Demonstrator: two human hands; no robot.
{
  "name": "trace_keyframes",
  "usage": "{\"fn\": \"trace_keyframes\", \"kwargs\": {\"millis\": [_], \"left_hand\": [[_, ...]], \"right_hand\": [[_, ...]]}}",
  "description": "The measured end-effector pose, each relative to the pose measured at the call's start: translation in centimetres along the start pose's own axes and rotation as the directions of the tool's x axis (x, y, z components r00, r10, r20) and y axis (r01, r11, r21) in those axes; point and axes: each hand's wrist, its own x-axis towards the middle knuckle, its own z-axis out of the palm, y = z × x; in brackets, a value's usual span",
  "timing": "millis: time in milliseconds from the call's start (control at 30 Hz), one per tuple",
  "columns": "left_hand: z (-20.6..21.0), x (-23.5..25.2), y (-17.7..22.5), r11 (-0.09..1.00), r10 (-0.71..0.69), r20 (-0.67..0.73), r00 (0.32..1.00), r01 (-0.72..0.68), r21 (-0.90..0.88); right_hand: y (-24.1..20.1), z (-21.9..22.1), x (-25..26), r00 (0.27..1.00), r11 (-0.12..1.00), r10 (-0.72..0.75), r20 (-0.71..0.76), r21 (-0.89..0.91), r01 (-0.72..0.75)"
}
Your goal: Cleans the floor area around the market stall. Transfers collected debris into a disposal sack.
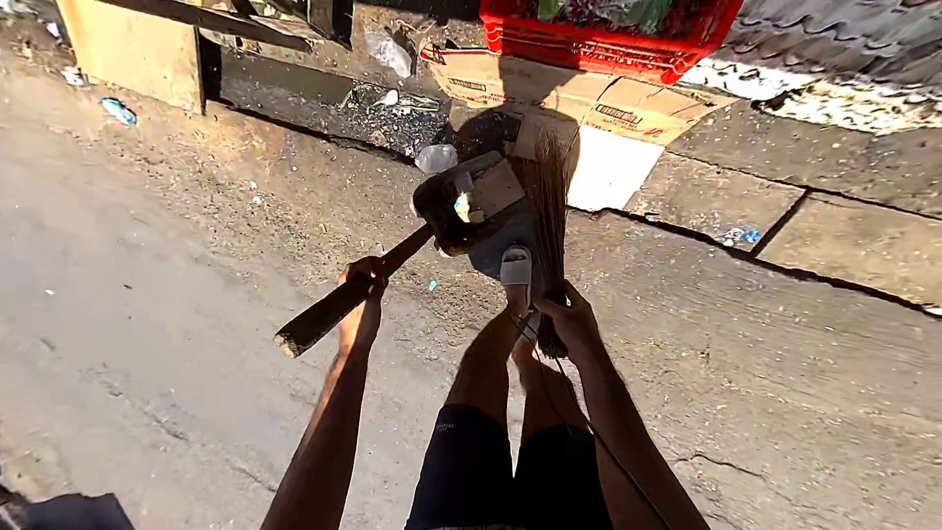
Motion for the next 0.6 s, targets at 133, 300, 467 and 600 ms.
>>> {"fn": "trace_keyframes", "kwargs": {"millis": [133, 300, 467, 600], "left_hand": [[-5.8, -2.2, -2.3, 0.988, -0.125, -0.211, 0.969, 0.102, -0.117], [-12.1, -1.7, -5.1, 0.971, -0.213, -0.350, 0.912, 0.156, -0.182], [-19.8, 3.5, -7.7, 0.936, -0.325, -0.526, 0.786, 0.189, -0.296], [-26.4, 11.7, -8.7, 0.905, -0.398, -0.604, 0.690, 0.191, -0.379]], "right_hand": [[1.1, -1.4, -0.9, 0.996, 0.972, -0.063, 0.062, -0.225, 0.075], [-1.3, -0.2, -1.9, 0.992, 0.914, 0.035, 0.121, -0.406, 0.017], [-9.8, 6.9, -1.9, 0.990, 0.781, -0.021, 0.137, -0.616, 0.102], [-20.1, 16.1, 1.8, 0.975, 0.744, -0.156, 0.158, -0.631, 0.221]]}}
